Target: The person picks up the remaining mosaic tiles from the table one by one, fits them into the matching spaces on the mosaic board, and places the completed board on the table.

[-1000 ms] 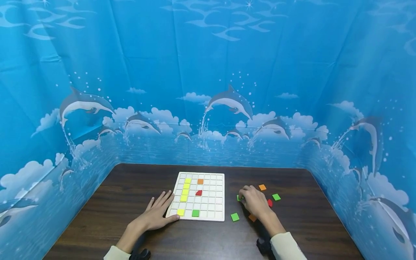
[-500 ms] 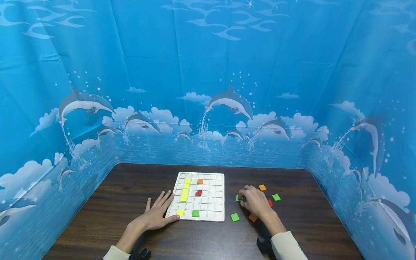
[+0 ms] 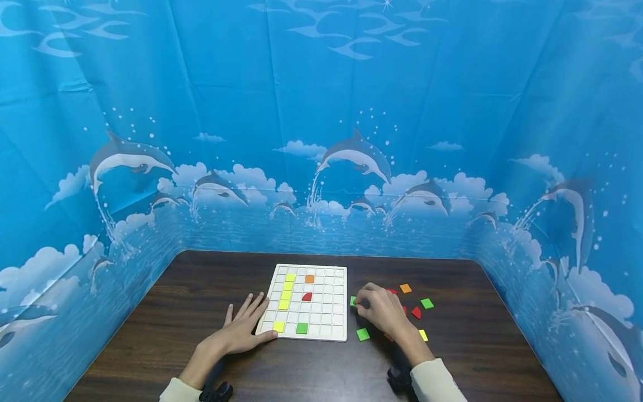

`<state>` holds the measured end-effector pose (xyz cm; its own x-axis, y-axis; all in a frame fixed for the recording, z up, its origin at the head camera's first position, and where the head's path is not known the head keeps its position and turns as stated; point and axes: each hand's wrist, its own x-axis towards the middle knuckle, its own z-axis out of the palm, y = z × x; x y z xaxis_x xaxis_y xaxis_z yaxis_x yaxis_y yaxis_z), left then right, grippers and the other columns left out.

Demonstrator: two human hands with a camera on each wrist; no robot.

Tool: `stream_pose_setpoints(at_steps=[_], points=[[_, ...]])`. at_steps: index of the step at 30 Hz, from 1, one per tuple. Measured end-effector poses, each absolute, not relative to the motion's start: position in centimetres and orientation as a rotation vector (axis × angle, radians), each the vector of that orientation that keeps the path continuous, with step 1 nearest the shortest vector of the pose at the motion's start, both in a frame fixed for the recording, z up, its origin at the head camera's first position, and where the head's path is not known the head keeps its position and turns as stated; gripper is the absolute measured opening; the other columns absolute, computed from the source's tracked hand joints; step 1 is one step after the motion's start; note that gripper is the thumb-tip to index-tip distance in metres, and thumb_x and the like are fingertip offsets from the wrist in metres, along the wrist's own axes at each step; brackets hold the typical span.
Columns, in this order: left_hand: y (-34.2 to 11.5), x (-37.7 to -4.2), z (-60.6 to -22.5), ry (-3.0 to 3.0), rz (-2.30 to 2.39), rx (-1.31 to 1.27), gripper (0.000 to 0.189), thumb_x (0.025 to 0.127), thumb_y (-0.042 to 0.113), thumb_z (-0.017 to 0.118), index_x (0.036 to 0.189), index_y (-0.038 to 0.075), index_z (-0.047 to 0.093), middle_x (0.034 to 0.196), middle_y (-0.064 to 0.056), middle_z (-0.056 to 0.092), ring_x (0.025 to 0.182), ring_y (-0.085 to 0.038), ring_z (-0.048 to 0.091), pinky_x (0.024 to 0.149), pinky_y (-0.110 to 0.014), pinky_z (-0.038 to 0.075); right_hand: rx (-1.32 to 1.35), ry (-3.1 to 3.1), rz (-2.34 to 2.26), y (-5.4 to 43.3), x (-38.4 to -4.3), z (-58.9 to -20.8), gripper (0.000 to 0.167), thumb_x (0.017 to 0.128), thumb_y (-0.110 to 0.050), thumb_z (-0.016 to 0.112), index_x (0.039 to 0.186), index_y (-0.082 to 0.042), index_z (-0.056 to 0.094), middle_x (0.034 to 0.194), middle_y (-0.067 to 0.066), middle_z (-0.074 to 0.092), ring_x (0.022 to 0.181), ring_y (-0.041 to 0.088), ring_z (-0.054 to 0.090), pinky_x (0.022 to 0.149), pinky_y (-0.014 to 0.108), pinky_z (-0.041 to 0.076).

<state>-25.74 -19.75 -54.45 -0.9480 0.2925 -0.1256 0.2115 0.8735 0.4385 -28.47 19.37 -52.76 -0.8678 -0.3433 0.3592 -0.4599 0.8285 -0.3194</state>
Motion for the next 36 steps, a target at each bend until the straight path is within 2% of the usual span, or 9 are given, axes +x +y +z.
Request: stream_pose_setpoints(at_steps=[4,8,15,18,29,36], points=[[-19.7,-25.8,-54.5,2.864,0.599,0.373,0.101,0.096,0.070,0.064,0.172,0.017,0.025,0.180,-0.009,0.016,0.168,-0.039,0.007,0.126,-0.078,-0.003,0.675,-2.690,0.643,18.4,-28.3,-52.6,0.008,0.087,-0.016,0.088,0.090,-0.021,0.082,0.103,-0.007,0.072,0.067,0.000,0.053,0.055,0.020,0.039],[-19.8,-25.9,-54.8,2.862,0.607,0.373,0.100,0.096,0.070,0.064,0.172,0.018,0.025,0.181,-0.007,0.015,0.168,-0.037,0.005,0.126,-0.077,-0.005,0.716,-2.675,0.665,17.2,-28.3,-52.5,0.008,0.088,-0.017,0.088,0.092,-0.023,0.083,0.105,-0.007,0.073,0.067,0.000,0.051,0.054,0.019,0.037],[-19.8,-25.7,-54.7,2.864,0.596,0.383,0.101,0.096,0.072,0.063,0.172,0.019,0.024,0.181,-0.008,0.015,0.168,-0.038,0.005,0.126,-0.077,-0.004,0.776,-2.677,0.647,14.8,-28.5,-52.4,0.005,0.090,-0.020,0.086,0.093,-0.023,0.084,0.107,-0.005,0.075,0.076,0.012,0.067,0.058,0.019,0.041],[-19.8,-25.7,-54.6,2.863,0.592,0.382,0.100,0.096,0.072,0.063,0.172,0.018,0.025,0.181,-0.009,0.015,0.168,-0.038,0.005,0.126,-0.078,-0.004,0.792,-2.690,0.648,13.7,-28.4,-52.4,0.004,0.090,-0.021,0.086,0.093,-0.023,0.085,0.106,-0.006,0.075,0.080,0.014,0.069,0.059,0.020,0.043],[-20.0,-25.7,-54.7,2.848,0.641,0.406,0.103,0.095,0.075,0.060,0.171,0.015,0.026,0.180,-0.011,0.015,0.168,-0.039,0.004,0.125,-0.078,-0.008,0.859,-2.739,0.617,10.4,-28.2,-52.5,0.004,0.092,-0.026,0.085,0.095,-0.026,0.086,0.109,-0.009,0.075,0.092,0.011,0.073,0.067,0.025,0.051],[-20.1,-25.7,-55.2,2.850,0.726,0.443,0.106,0.094,0.079,0.058,0.172,0.015,0.025,0.180,-0.013,0.015,0.167,-0.042,0.003,0.123,-0.079,-0.011,0.933,-2.719,0.616,9.1,-28.4,-53.2,0.004,0.092,-0.025,0.085,0.095,-0.025,0.086,0.106,-0.010,0.075,0.089,0.007,0.071,0.066,0.022,0.050]])
